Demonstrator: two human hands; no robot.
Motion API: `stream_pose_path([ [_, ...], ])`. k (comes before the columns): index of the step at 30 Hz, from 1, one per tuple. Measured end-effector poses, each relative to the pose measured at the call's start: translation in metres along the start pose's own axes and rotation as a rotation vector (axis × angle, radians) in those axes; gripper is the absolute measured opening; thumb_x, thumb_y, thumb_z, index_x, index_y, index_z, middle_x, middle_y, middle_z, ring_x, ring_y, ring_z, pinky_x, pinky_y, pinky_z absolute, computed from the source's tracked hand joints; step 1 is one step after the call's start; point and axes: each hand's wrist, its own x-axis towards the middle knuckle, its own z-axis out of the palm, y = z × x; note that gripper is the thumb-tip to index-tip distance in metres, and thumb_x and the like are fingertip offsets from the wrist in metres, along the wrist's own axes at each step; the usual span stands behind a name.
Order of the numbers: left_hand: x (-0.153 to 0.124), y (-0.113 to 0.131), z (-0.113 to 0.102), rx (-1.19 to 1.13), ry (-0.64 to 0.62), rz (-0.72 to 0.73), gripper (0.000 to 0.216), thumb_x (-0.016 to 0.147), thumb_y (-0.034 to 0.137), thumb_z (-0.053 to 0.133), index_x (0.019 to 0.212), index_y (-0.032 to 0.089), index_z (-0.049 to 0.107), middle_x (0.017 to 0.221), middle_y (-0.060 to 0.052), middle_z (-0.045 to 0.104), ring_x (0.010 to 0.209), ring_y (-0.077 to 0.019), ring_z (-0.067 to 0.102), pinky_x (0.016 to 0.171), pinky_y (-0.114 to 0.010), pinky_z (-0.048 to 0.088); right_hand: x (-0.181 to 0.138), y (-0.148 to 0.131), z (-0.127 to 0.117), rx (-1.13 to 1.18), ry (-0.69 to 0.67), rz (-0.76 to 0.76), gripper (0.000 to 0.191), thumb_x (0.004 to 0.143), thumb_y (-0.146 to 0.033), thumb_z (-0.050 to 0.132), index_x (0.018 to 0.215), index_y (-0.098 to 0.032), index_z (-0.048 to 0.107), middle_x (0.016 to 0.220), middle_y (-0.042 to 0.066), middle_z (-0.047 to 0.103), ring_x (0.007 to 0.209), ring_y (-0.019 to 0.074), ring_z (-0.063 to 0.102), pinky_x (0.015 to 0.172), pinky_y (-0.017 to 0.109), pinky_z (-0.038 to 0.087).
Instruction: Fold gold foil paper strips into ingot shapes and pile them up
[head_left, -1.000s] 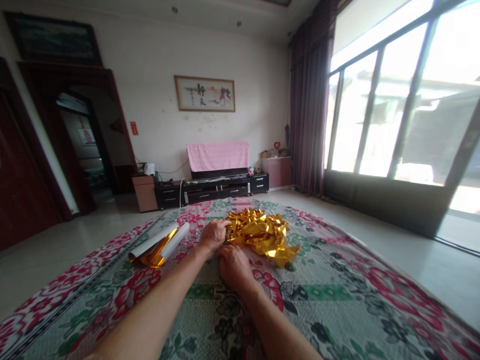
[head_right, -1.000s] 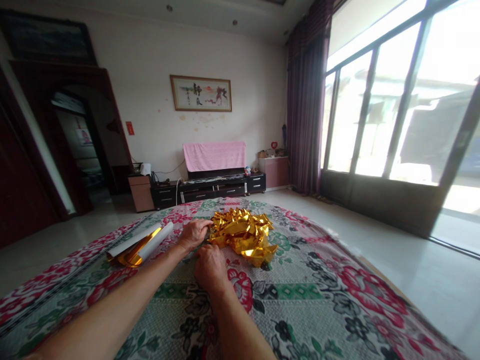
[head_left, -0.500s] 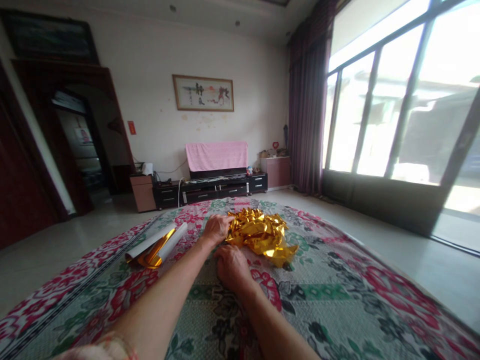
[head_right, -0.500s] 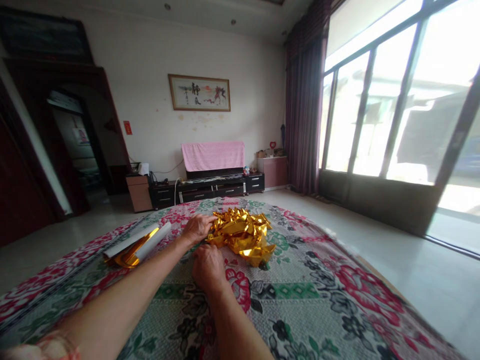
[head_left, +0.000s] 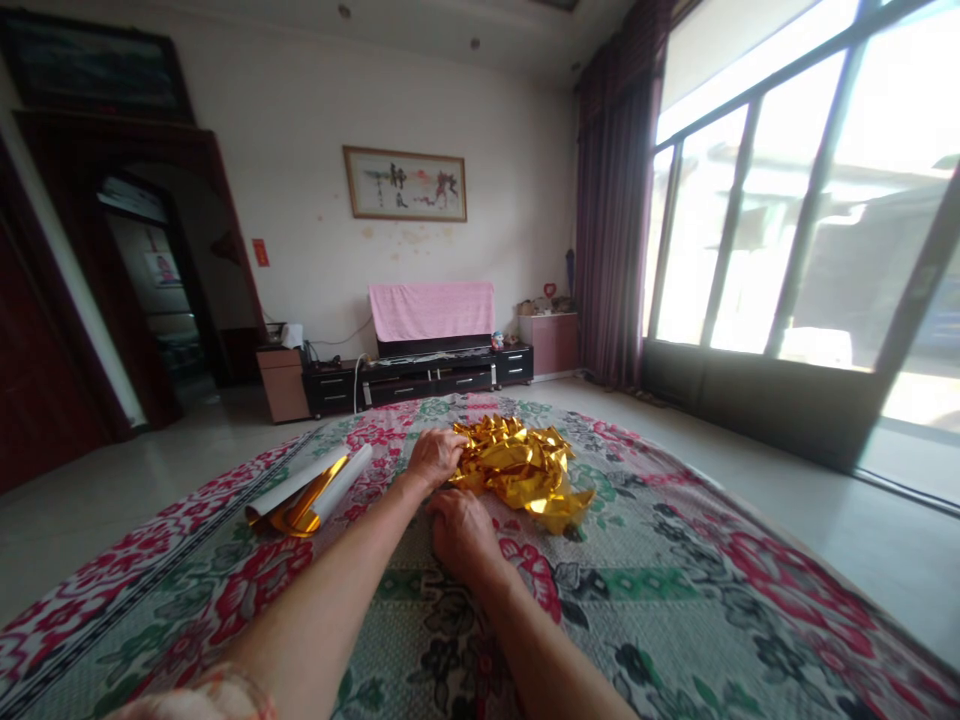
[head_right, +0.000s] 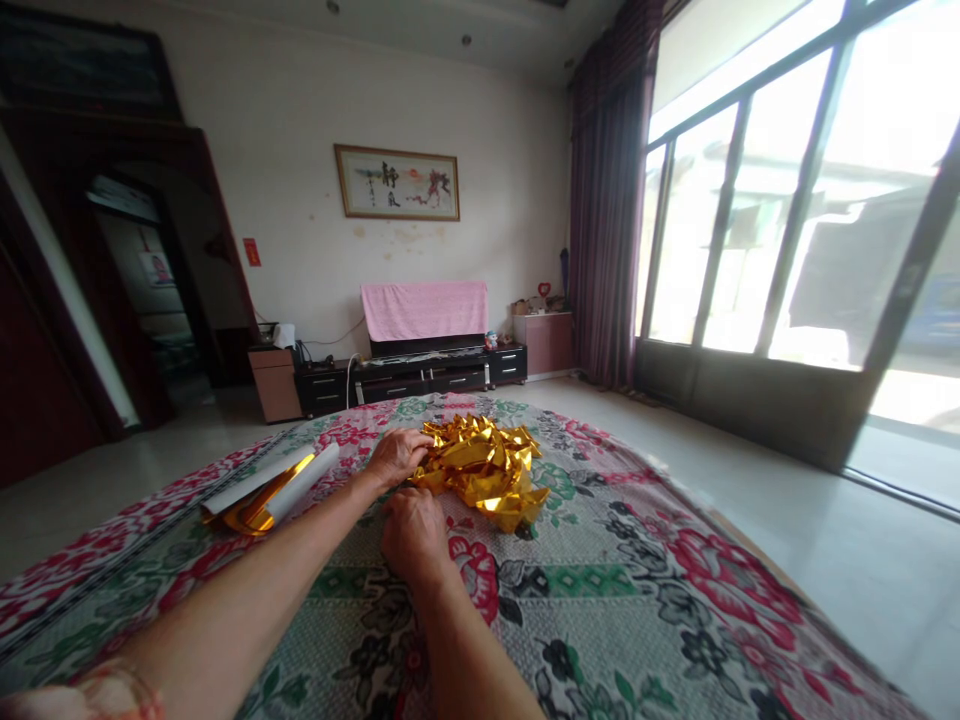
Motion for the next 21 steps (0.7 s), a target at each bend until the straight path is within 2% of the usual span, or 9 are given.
stream_pose_path([
  [3, 0.000, -0.006, -0.002, -0.062, 0.080, -0.060, 0.027, 0.081, 0.021, 0.048, 0.099, 0.025, 0.068, 0.093, -0.003, 0.069, 0.088, -0.0167, 0.061, 0.085, -0.029, 0.043, 0.000, 0.000, -0.001, 0.006, 0.005, -0.001, 0.027, 0.072, -0.011, 0.044, 0.082, -0.020, 0.068, 0.086, 0.005, 0.068, 0.082, 0.0160, 0.058, 0.078, 0.023, 0.039],
  [8, -0.012, -0.026, -0.010, -0.144, 0.200, -0.314, 0.029, 0.082, 0.020, 0.043, 0.097, 0.023, 0.068, 0.099, -0.001, 0.069, 0.092, -0.0149, 0.061, 0.084, -0.023, 0.045, 0.000, -0.001, 0.000, 0.014, -0.019, 0.012, 0.028, 0.073, -0.010, 0.044, 0.082, -0.020, 0.068, 0.088, 0.004, 0.068, 0.088, 0.0150, 0.058, 0.084, 0.022, 0.037],
  [11, -0.027, -0.037, -0.012, -0.145, 0.190, -0.380, 0.030, 0.081, 0.018, 0.044, 0.098, 0.023, 0.068, 0.102, -0.001, 0.069, 0.095, -0.0149, 0.061, 0.085, -0.022, 0.045, 0.000, -0.001, 0.000, 0.015, -0.031, 0.017, 0.027, 0.074, -0.009, 0.043, 0.081, -0.020, 0.068, 0.088, 0.004, 0.068, 0.088, 0.0147, 0.058, 0.083, 0.021, 0.037],
  [15, -0.043, -0.040, -0.008, -0.114, 0.090, -0.340, 0.030, 0.080, 0.018, 0.044, 0.100, 0.021, 0.066, 0.102, -0.003, 0.068, 0.094, -0.0151, 0.061, 0.086, -0.024, 0.044, -0.001, -0.001, -0.002, 0.013, -0.020, -0.015, 0.026, 0.072, -0.009, 0.044, 0.081, -0.020, 0.067, 0.089, 0.004, 0.067, 0.087, 0.0147, 0.057, 0.082, 0.021, 0.037],
  [18, -0.047, -0.040, -0.002, -0.083, 0.037, -0.389, 0.030, 0.078, 0.019, 0.048, 0.103, 0.019, 0.064, 0.106, -0.005, 0.066, 0.095, -0.0156, 0.060, 0.087, -0.025, 0.043, -0.002, -0.001, -0.002, 0.002, -0.029, -0.019, 0.026, 0.073, -0.010, 0.045, 0.081, -0.019, 0.067, 0.089, 0.004, 0.067, 0.086, 0.0146, 0.057, 0.083, 0.022, 0.036],
  [21, -0.048, -0.041, 0.005, -0.081, 0.004, -0.456, 0.030, 0.077, 0.023, 0.050, 0.102, 0.017, 0.065, 0.101, -0.008, 0.067, 0.093, -0.0176, 0.061, 0.085, -0.026, 0.043, -0.002, 0.000, -0.001, 0.006, -0.020, -0.016, 0.026, 0.073, -0.010, 0.045, 0.081, -0.019, 0.067, 0.089, 0.005, 0.067, 0.087, 0.0144, 0.057, 0.084, 0.021, 0.036],
])
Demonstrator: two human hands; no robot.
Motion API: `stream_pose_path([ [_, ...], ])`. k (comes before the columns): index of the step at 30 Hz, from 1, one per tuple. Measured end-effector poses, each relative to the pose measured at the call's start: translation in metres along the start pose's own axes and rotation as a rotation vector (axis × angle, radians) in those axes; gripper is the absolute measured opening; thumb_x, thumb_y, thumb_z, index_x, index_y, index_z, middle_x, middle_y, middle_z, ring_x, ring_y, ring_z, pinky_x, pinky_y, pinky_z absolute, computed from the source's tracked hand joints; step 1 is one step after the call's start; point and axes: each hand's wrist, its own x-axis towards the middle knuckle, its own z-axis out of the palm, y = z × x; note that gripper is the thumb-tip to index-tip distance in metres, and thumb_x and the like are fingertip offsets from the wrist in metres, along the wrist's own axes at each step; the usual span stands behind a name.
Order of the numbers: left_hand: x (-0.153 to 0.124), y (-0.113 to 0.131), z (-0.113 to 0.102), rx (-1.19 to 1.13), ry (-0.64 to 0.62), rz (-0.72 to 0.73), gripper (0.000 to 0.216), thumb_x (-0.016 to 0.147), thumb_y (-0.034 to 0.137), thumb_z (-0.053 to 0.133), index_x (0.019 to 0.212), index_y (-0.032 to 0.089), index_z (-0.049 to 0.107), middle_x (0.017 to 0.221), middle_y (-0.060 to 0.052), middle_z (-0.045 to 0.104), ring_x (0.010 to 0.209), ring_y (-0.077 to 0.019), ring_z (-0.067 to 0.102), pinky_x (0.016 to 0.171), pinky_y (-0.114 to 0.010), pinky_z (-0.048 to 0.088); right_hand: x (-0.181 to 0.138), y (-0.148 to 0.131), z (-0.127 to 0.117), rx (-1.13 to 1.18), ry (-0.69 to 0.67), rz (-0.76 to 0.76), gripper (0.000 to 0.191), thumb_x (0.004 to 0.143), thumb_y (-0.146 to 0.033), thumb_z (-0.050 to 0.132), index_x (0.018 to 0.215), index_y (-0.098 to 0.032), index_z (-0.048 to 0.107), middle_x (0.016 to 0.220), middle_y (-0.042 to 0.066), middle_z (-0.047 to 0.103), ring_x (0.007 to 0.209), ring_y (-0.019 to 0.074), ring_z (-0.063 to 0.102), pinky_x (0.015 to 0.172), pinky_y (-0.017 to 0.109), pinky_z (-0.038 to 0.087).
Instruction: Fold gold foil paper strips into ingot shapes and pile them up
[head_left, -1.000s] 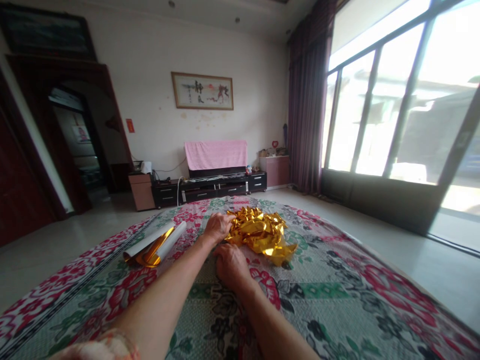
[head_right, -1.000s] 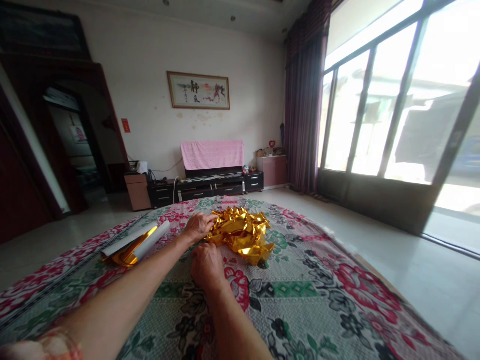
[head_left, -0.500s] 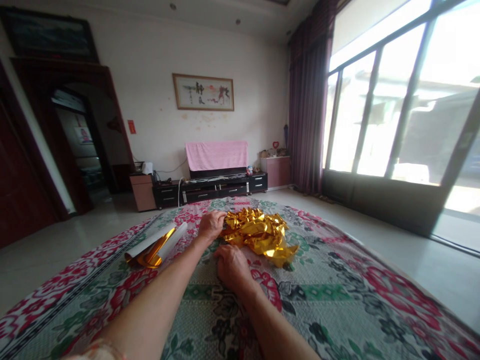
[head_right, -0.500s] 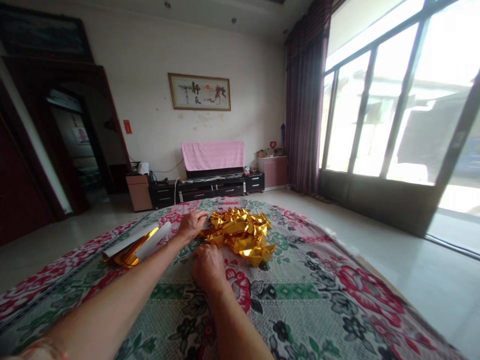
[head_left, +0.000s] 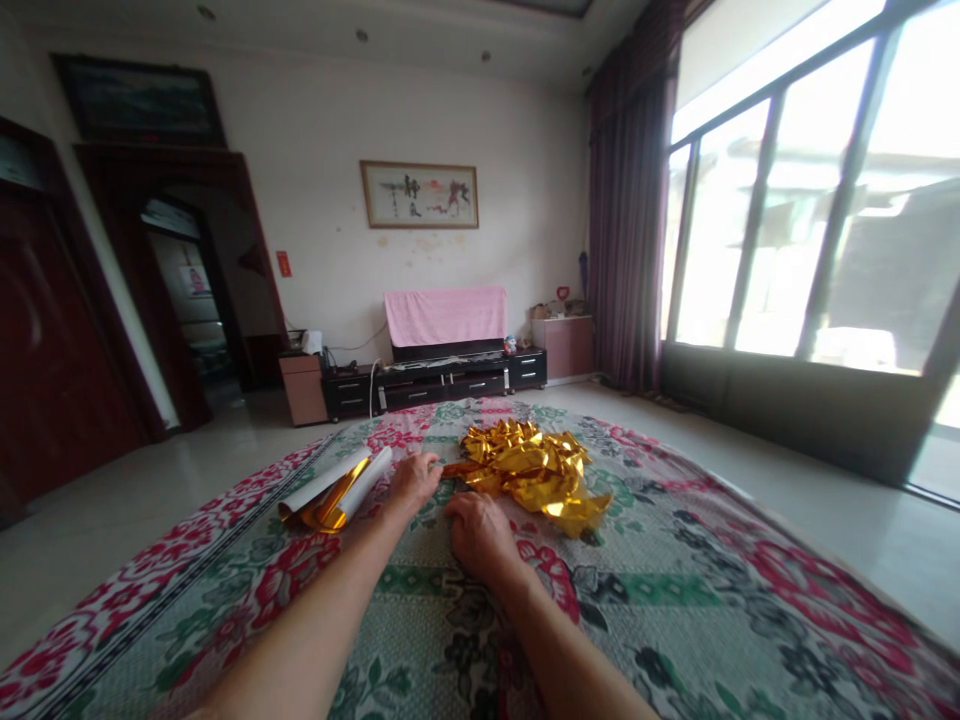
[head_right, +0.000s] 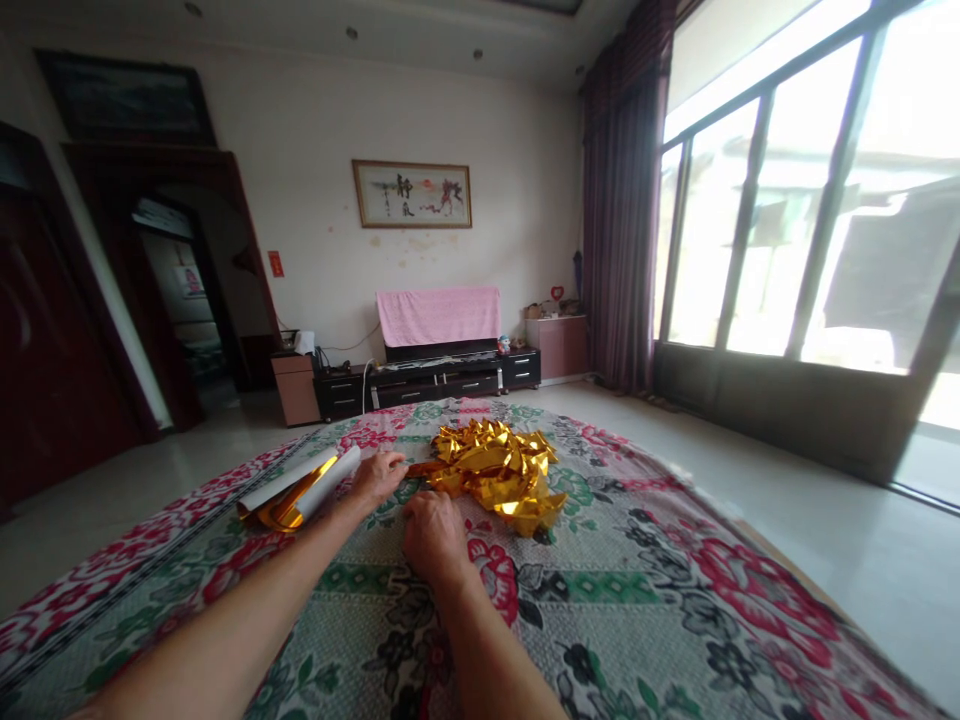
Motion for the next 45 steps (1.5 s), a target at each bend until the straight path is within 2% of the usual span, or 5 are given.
stream_pose_path([
  [6, 0.004, 0.000, 0.004, -0.033, -0.038, -0.060, 0.025, 0.078, 0.025, 0.048, 0.088, 0.020, 0.070, 0.092, -0.006, 0.070, 0.086, -0.0171, 0.062, 0.076, -0.024, 0.044, 0.000, 0.000, -0.001, 0.003, 0.000, 0.009, 0.026, 0.073, -0.010, 0.045, 0.081, -0.019, 0.067, 0.088, 0.004, 0.067, 0.087, 0.0146, 0.057, 0.082, 0.021, 0.037],
  [14, 0.014, 0.001, 0.002, -0.122, -0.065, -0.164, 0.025, 0.076, 0.028, 0.050, 0.089, 0.023, 0.071, 0.089, -0.001, 0.072, 0.083, -0.0155, 0.064, 0.069, -0.020, 0.045, 0.001, -0.003, -0.004, 0.003, -0.020, 0.029, 0.027, 0.074, -0.010, 0.044, 0.084, -0.019, 0.068, 0.090, 0.005, 0.067, 0.088, 0.0149, 0.057, 0.083, 0.021, 0.038],
  [19, 0.017, 0.003, -0.001, -0.131, -0.088, -0.196, 0.027, 0.075, 0.031, 0.050, 0.087, 0.021, 0.072, 0.086, -0.003, 0.072, 0.083, -0.0174, 0.064, 0.063, -0.020, 0.044, 0.001, -0.002, -0.002, 0.004, -0.017, 0.023, 0.027, 0.074, -0.010, 0.044, 0.083, -0.020, 0.068, 0.089, 0.004, 0.067, 0.088, 0.0148, 0.057, 0.083, 0.021, 0.038],
  [30, 0.023, 0.006, -0.010, -0.075, -0.161, -0.191, 0.026, 0.074, 0.026, 0.047, 0.078, 0.023, 0.072, 0.072, -0.002, 0.071, 0.072, -0.0166, 0.064, 0.061, -0.022, 0.045, 0.001, -0.001, 0.000, -0.007, -0.018, 0.025, 0.027, 0.074, -0.009, 0.044, 0.083, -0.020, 0.067, 0.090, 0.005, 0.067, 0.087, 0.0146, 0.057, 0.082, 0.021, 0.038],
  [45, 0.025, 0.016, -0.018, -0.055, -0.237, -0.140, 0.023, 0.071, 0.025, 0.048, 0.069, 0.019, 0.071, 0.066, -0.002, 0.070, 0.071, -0.0155, 0.063, 0.063, -0.021, 0.044, 0.001, 0.001, 0.001, 0.014, 0.015, 0.007, 0.026, 0.073, -0.009, 0.044, 0.080, -0.020, 0.067, 0.087, 0.004, 0.067, 0.086, 0.0146, 0.057, 0.082, 0.021, 0.038],
])
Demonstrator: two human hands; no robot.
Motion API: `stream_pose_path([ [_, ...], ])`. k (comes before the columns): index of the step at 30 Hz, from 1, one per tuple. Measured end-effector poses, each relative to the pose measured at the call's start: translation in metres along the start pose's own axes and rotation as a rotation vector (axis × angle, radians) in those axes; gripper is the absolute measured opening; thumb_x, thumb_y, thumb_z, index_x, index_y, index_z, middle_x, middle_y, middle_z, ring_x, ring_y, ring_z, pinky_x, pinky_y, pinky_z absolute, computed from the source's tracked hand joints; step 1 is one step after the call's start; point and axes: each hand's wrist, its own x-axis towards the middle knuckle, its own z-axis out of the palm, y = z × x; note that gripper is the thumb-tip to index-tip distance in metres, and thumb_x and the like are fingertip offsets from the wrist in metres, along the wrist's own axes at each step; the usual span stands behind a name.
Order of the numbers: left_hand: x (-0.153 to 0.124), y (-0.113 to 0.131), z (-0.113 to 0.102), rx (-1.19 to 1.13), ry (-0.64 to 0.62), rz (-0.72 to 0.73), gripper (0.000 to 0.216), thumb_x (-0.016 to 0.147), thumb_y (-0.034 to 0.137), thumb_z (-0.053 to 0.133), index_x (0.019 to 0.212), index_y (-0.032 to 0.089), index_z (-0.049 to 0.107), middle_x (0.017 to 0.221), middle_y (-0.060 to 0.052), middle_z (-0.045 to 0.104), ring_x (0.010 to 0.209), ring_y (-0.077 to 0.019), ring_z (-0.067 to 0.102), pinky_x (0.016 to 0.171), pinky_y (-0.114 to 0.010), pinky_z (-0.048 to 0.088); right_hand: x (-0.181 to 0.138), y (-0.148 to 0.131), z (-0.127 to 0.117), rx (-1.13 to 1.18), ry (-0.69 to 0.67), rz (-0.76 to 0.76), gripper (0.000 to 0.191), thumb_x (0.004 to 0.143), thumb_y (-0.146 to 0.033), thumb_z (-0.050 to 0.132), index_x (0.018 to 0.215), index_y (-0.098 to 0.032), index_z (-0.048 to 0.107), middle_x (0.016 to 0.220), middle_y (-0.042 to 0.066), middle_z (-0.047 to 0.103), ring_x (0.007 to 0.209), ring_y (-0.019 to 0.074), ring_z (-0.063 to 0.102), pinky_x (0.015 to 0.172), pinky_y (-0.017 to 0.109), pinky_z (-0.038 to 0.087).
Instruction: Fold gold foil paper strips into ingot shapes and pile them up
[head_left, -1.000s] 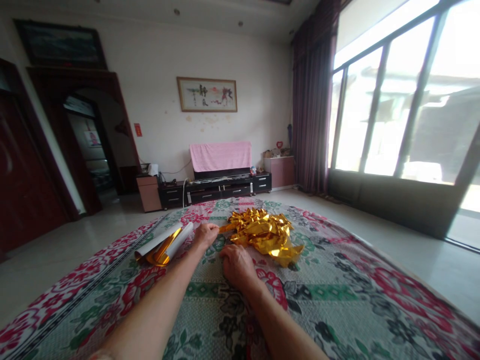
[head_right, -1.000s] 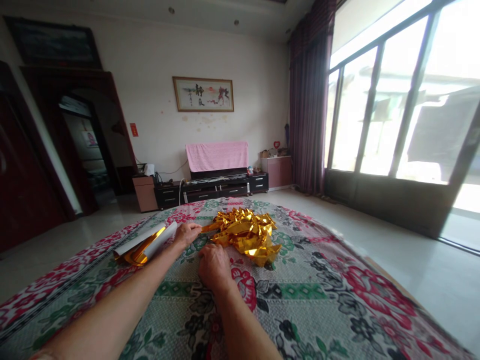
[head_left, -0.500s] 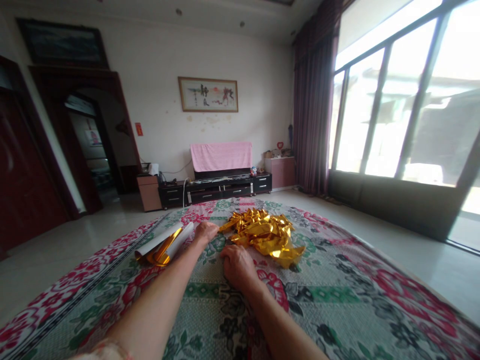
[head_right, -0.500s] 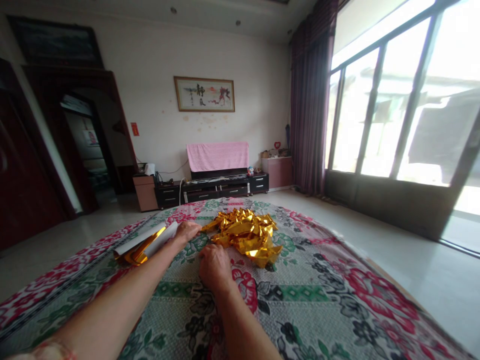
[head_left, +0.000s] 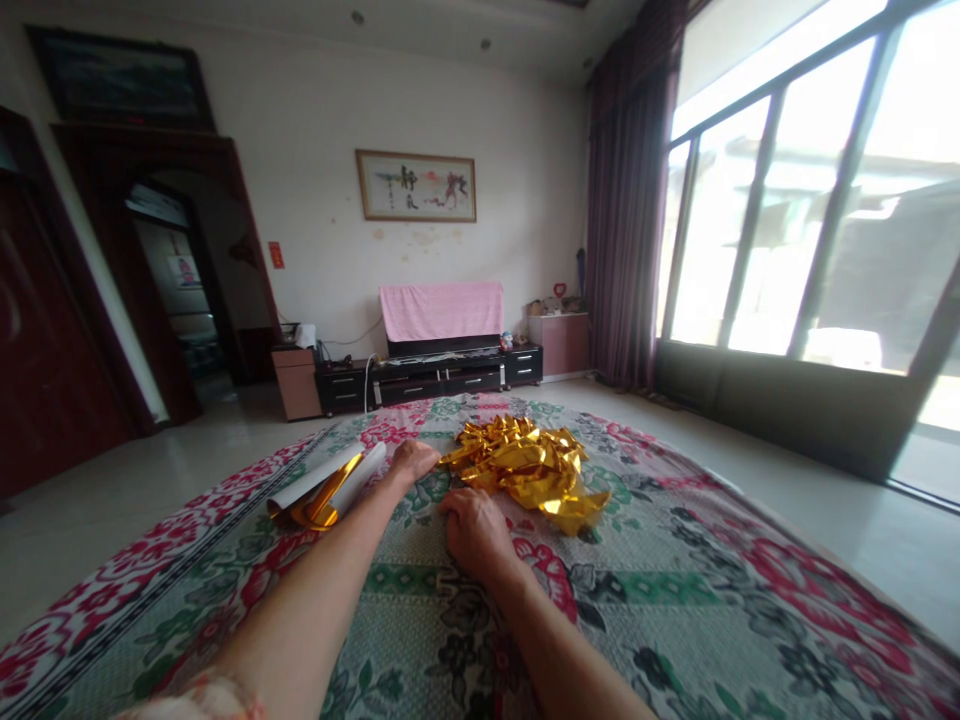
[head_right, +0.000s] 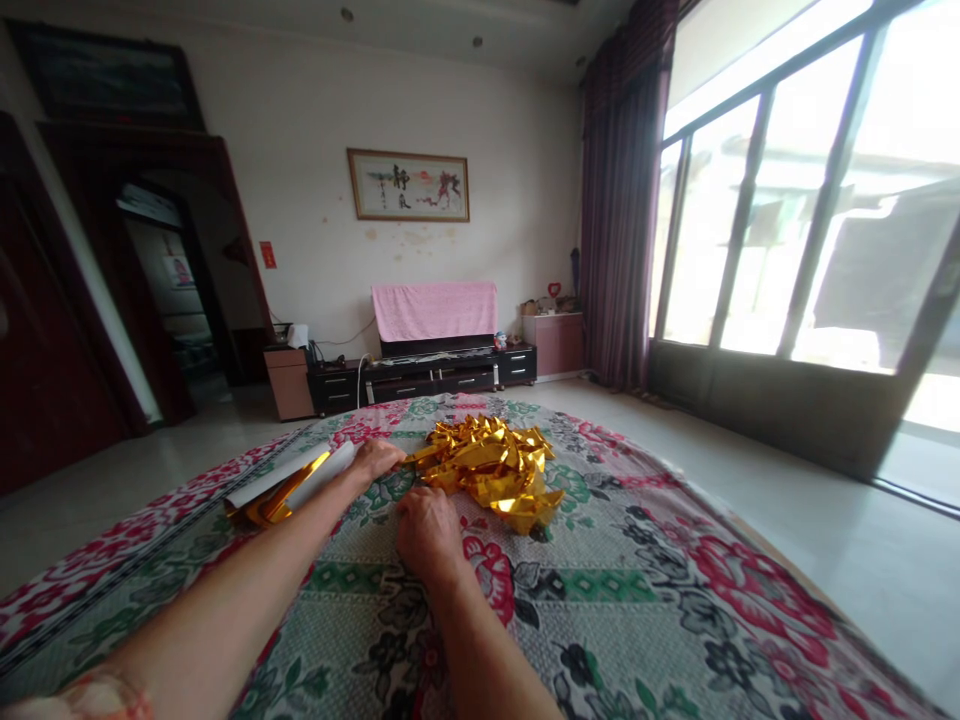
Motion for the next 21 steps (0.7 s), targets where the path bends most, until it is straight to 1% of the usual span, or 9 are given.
stream_pose_path([
  [4, 0.003, -0.001, 0.003, -0.022, -0.016, 0.000, 0.024, 0.070, 0.027, 0.047, 0.069, 0.020, 0.070, 0.066, -0.001, 0.069, 0.069, -0.0146, 0.062, 0.061, -0.020, 0.043, 0.000, 0.000, 0.000, 0.003, 0.003, 0.000, 0.026, 0.073, -0.009, 0.044, 0.080, -0.020, 0.067, 0.087, 0.004, 0.067, 0.087, 0.0146, 0.057, 0.082, 0.021, 0.038],
  [7, 0.005, -0.003, 0.006, -0.050, -0.018, -0.019, 0.027, 0.071, 0.032, 0.046, 0.066, 0.019, 0.069, 0.064, -0.001, 0.068, 0.066, -0.0141, 0.061, 0.056, -0.020, 0.041, 0.000, 0.000, 0.000, 0.010, 0.002, -0.002, 0.026, 0.073, -0.009, 0.044, 0.080, -0.020, 0.067, 0.088, 0.004, 0.067, 0.087, 0.0145, 0.057, 0.083, 0.022, 0.038],
  [11, 0.005, -0.004, 0.010, -0.088, -0.009, -0.054, 0.029, 0.070, 0.037, 0.047, 0.063, 0.017, 0.068, 0.063, -0.002, 0.067, 0.062, -0.0135, 0.060, 0.051, -0.020, 0.038, 0.000, 0.000, 0.000, 0.022, 0.008, -0.009, 0.026, 0.073, -0.009, 0.044, 0.079, -0.019, 0.066, 0.086, 0.004, 0.067, 0.086, 0.0143, 0.057, 0.082, 0.021, 0.038],
  [15, 0.005, -0.005, 0.013, -0.109, 0.014, -0.067, 0.030, 0.070, 0.038, 0.048, 0.062, 0.017, 0.067, 0.060, -0.001, 0.066, 0.059, -0.0128, 0.059, 0.050, -0.020, 0.036, 0.000, 0.000, 0.001, 0.017, 0.009, -0.008, 0.025, 0.073, -0.010, 0.044, 0.078, -0.020, 0.066, 0.086, 0.004, 0.067, 0.084, 0.0143, 0.057, 0.080, 0.021, 0.038],
  [18, 0.003, -0.004, 0.012, -0.114, 0.034, -0.067, 0.030, 0.072, 0.038, 0.047, 0.064, 0.017, 0.067, 0.061, -0.002, 0.067, 0.058, -0.0128, 0.058, 0.050, -0.020, 0.035, 0.000, 0.001, 0.002, 0.013, 0.013, -0.012, 0.026, 0.073, -0.009, 0.043, 0.079, -0.020, 0.066, 0.086, 0.004, 0.067, 0.084, 0.0142, 0.057, 0.081, 0.021, 0.037],
  [21, -0.004, -0.001, 0.006, -0.098, 0.077, -0.056, 0.033, 0.075, 0.038, 0.044, 0.068, 0.017, 0.068, 0.065, -0.003, 0.068, 0.061, -0.0137, 0.059, 0.051, -0.020, 0.035, 0.001, 0.002, 0.003, 0.012, 0.011, -0.024, 0.026, 0.072, -0.009, 0.044, 0.079, -0.020, 0.066, 0.086, 0.004, 0.067, 0.085, 0.0145, 0.057, 0.080, 0.021, 0.037],
])
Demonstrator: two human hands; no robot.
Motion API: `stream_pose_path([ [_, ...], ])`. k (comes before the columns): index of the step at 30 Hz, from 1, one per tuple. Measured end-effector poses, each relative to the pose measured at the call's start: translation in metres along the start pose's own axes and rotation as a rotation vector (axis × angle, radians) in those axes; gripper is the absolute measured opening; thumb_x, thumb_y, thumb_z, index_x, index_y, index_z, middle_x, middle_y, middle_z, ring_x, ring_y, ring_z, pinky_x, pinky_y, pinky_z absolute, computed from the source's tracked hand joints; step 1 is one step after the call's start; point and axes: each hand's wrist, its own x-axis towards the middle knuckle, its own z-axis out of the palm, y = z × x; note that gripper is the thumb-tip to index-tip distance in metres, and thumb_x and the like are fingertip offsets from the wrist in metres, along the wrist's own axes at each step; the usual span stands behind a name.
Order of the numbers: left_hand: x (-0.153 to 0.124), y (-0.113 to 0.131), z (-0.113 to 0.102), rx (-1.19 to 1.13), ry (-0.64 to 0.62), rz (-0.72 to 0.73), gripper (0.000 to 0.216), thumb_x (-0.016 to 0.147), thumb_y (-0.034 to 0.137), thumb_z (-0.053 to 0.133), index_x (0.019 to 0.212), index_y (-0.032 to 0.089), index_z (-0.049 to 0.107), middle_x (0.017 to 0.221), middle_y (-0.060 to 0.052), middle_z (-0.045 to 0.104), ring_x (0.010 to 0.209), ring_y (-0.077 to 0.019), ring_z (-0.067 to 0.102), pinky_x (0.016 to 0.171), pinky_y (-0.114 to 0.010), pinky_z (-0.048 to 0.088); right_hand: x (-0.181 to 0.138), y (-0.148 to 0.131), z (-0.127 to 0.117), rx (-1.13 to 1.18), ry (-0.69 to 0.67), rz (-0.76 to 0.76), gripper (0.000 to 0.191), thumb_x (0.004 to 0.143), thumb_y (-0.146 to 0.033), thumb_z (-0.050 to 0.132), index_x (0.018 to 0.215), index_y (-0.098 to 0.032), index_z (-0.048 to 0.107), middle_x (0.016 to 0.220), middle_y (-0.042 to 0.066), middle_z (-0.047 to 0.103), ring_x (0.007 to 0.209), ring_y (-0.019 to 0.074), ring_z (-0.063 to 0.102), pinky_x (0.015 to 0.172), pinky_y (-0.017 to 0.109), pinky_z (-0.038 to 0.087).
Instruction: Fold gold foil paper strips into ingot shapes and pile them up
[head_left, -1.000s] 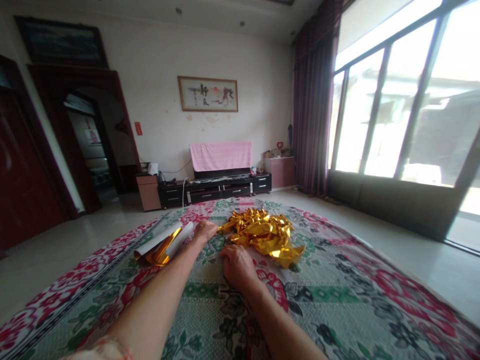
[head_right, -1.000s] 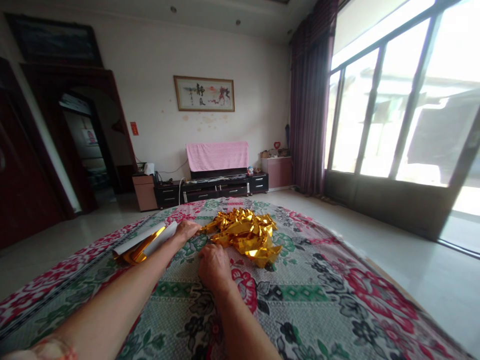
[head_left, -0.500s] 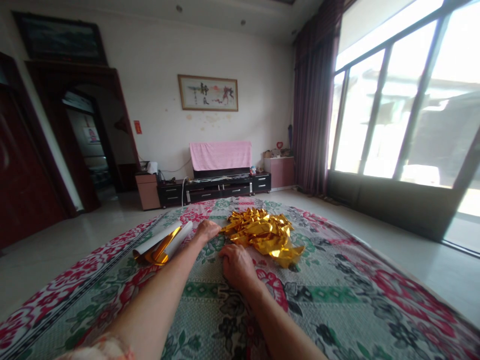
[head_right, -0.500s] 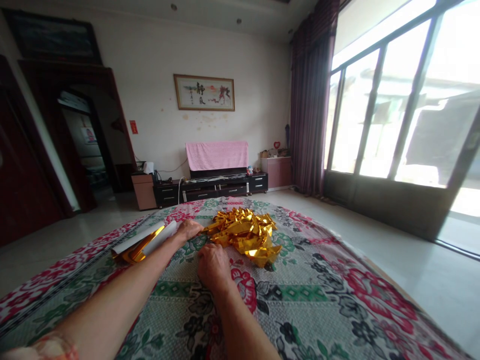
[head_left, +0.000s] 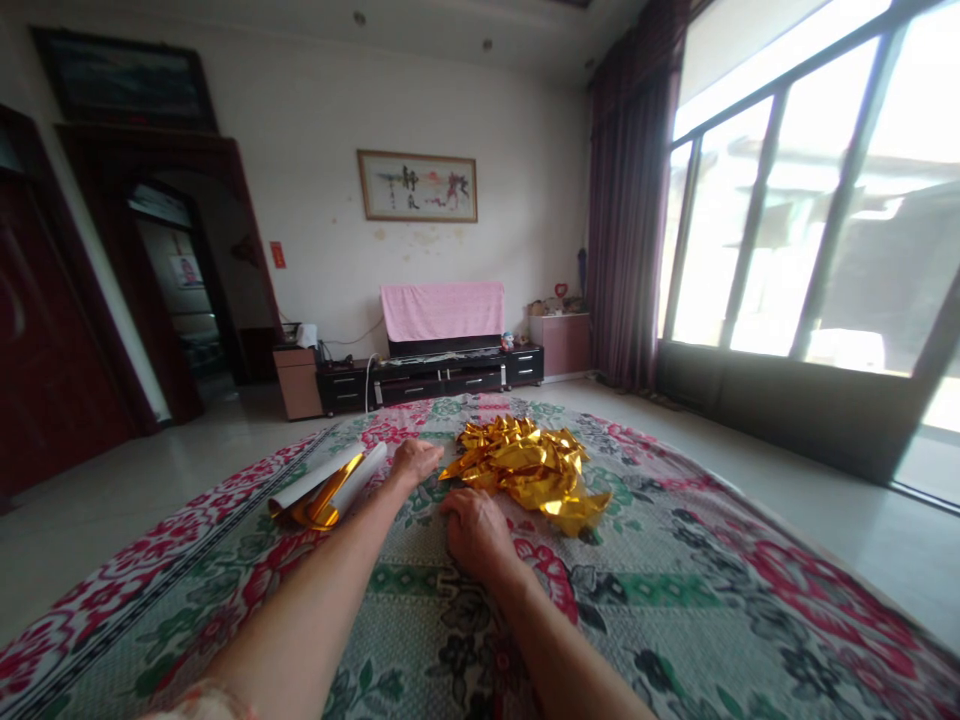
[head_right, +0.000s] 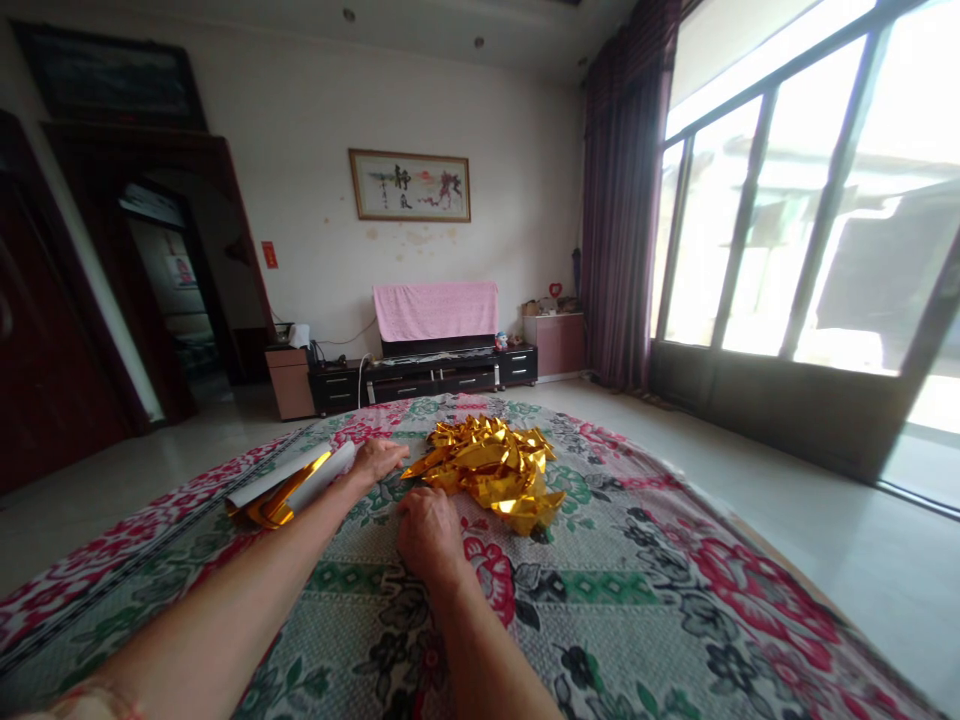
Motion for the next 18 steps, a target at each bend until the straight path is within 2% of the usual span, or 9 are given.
stream_pose_path([
  [4, -0.025, 0.008, -0.013, 0.058, 0.093, 0.054, 0.035, 0.081, 0.036, 0.040, 0.076, 0.017, 0.069, 0.080, -0.007, 0.070, 0.076, -0.0155, 0.060, 0.059, -0.021, 0.035, 0.001, -0.001, -0.003, -0.010, -0.016, 0.005, 0.026, 0.073, -0.009, 0.043, 0.079, -0.020, 0.066, 0.086, 0.004, 0.067, 0.085, 0.0149, 0.057, 0.080, 0.022, 0.037],
  [6, -0.042, 0.009, -0.019, 0.111, 0.128, 0.064, 0.033, 0.081, 0.033, 0.041, 0.076, 0.018, 0.069, 0.081, -0.008, 0.069, 0.078, -0.0174, 0.060, 0.061, -0.023, 0.035, 0.001, -0.004, -0.006, -0.024, -0.034, -0.003, 0.026, 0.074, -0.009, 0.042, 0.078, -0.019, 0.066, 0.087, 0.005, 0.066, 0.085, 0.0150, 0.057, 0.080, 0.022, 0.037],
  [9, -0.064, 0.002, -0.028, 0.290, 0.199, 0.127, 0.032, 0.083, 0.027, 0.037, 0.079, 0.020, 0.068, 0.080, -0.007, 0.068, 0.076, -0.0180, 0.060, 0.062, -0.025, 0.035, 0.000, -0.012, -0.010, -0.049, -0.075, -0.053, 0.023, 0.074, -0.010, 0.044, 0.077, -0.019, 0.065, 0.085, 0.005, 0.066, 0.085, 0.0162, 0.056, 0.079, 0.024, 0.037],
  [11, -0.075, -0.009, -0.034, 0.359, 0.275, 0.163, 0.032, 0.084, 0.026, 0.037, 0.081, 0.021, 0.068, 0.085, -0.006, 0.067, 0.080, -0.0179, 0.059, 0.066, -0.025, 0.037, -0.001, -0.019, -0.011, -0.047, -0.085, -0.093, 0.025, 0.075, -0.011, 0.044, 0.084, -0.019, 0.065, 0.090, 0.005, 0.065, 0.089, 0.0169, 0.055, 0.081, 0.025, 0.036],
  [14, -0.083, -0.028, -0.045, 0.428, 0.384, 0.113, 0.029, 0.083, 0.023, 0.039, 0.083, 0.020, 0.068, 0.084, -0.007, 0.064, 0.084, -0.0188, 0.056, 0.071, -0.026, 0.038, -0.001, -0.032, -0.010, -0.025, -0.101, -0.143, 0.028, 0.075, -0.010, 0.043, 0.091, -0.020, 0.064, 0.098, 0.005, 0.064, 0.094, 0.0171, 0.054, 0.084, 0.025, 0.036],
  [18, -0.086, -0.046, -0.057, 0.435, 0.524, 0.012, 0.025, 0.081, 0.023, 0.044, 0.092, 0.022, 0.066, 0.092, -0.007, 0.061, 0.088, -0.0212, 0.054, 0.071, -0.027, 0.040, -0.003, -0.038, -0.006, -0.006, -0.131, -0.178, 0.030, 0.072, -0.007, 0.043, 0.090, -0.021, 0.063, 0.099, 0.004, 0.063, 0.094, 0.0165, 0.054, 0.083, 0.025, 0.036],
])
